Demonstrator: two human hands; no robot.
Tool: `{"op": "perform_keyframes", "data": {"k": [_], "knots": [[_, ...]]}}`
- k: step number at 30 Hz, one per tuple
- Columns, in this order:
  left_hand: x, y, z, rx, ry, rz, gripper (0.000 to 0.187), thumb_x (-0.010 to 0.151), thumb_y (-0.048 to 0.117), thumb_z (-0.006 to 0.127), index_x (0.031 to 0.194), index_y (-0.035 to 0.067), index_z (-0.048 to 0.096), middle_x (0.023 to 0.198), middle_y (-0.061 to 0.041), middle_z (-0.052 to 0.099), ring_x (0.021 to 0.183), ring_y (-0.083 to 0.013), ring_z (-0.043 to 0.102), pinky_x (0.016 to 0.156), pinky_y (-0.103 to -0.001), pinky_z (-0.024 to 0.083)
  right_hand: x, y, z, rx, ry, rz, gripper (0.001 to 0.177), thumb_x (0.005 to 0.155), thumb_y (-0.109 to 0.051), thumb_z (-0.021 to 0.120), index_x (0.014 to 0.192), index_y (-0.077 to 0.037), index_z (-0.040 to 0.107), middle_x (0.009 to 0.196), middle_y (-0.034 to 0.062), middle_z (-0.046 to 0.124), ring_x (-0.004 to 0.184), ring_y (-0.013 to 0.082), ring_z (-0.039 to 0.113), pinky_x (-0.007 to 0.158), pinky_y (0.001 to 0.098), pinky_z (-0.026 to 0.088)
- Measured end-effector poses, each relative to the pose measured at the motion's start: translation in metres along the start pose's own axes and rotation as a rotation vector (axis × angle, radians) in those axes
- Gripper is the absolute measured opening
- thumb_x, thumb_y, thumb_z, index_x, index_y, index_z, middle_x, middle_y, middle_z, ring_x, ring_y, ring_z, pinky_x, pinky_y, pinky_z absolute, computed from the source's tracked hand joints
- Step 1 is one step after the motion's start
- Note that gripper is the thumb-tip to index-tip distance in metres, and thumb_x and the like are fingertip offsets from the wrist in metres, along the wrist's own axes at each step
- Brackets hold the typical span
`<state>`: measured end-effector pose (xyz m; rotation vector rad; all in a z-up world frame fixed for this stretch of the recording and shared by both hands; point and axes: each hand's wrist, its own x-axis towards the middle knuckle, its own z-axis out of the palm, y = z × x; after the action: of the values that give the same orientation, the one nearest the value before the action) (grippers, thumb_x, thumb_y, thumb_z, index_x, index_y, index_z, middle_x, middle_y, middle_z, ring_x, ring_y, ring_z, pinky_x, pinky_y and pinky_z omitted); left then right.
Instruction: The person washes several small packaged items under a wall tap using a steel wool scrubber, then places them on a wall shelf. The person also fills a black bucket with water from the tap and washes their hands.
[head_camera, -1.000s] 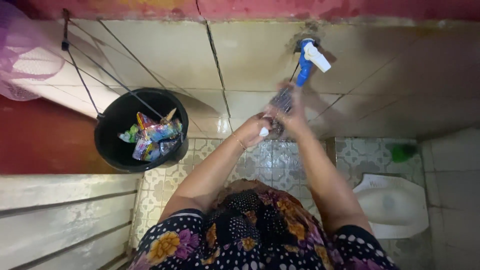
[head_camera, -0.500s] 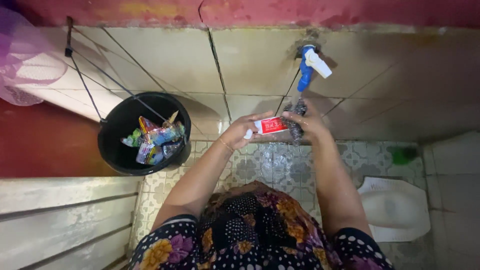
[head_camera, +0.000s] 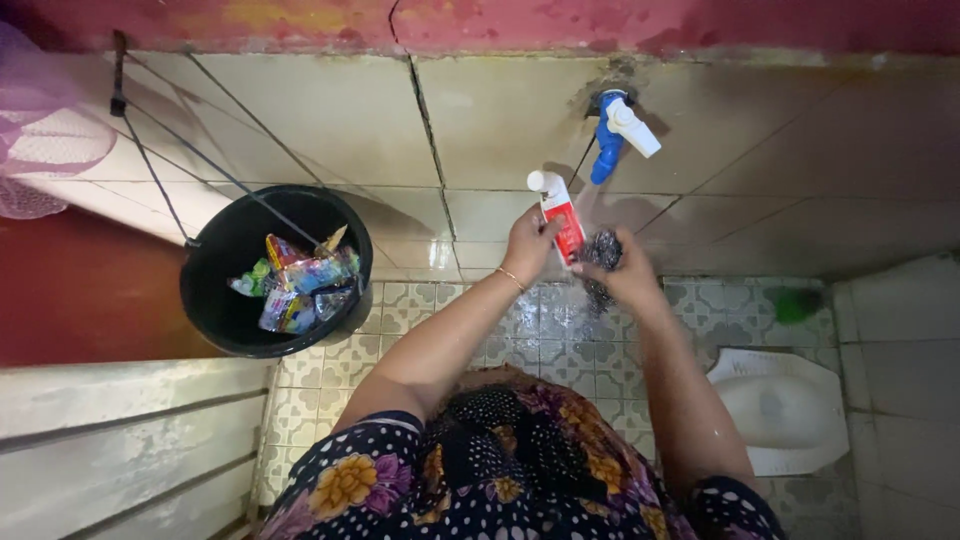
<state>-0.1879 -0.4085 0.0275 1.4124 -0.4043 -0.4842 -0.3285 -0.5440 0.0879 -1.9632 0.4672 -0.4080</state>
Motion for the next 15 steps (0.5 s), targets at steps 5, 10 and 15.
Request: {"op": "perform_keyframes", "data": {"k": [5,10,15], "knots": [[-0.008,0.047,0.005,0.398,0.001,0.272,0.039,0.096,0.004,0.067,0.134,0.002,0.058,0.112,-0.019,0.073,0.099,-0.0264,0.071,0.087,-0.038,0.057,-0.005,-0.045,-0.038,-0.023,0.16,0.352,0.066,0.075,-0.019,0.093,0.124,-0.008,0.05,0.11,0.0066,0.067,0.102,0.0202,0.065,0.087,0.0365,0.054],[-0.006,0.019,0.016,-0.139,-0.433,-0.234,0.062,0.084,-0.009,0.05,0.143,0.007,0.039,0.097,-0.015,0.065,0.079,-0.0211,0.069,0.068,-0.036,0.061,0.016,-0.064,-0.018,0.214,0.296,-0.305,0.083,0.081,-0.028,0.089,0.145,-0.005,0.042,0.128,0.0196,0.059,0.117,0.0321,0.059,0.102,0.0455,0.05],[-0.014,-0.007,0.01,0.331,-0.413,-0.125,0.05,0.094,-0.007,0.056,0.14,0.003,0.039,0.101,-0.014,0.068,0.082,-0.0186,0.071,0.07,-0.033,0.063,0.067,0.062,0.038,-0.111,0.389,-0.21,0.079,0.089,-0.034,0.083,0.151,-0.002,0.045,0.142,0.0228,0.058,0.132,0.0347,0.056,0.112,0.0462,0.046]]}}
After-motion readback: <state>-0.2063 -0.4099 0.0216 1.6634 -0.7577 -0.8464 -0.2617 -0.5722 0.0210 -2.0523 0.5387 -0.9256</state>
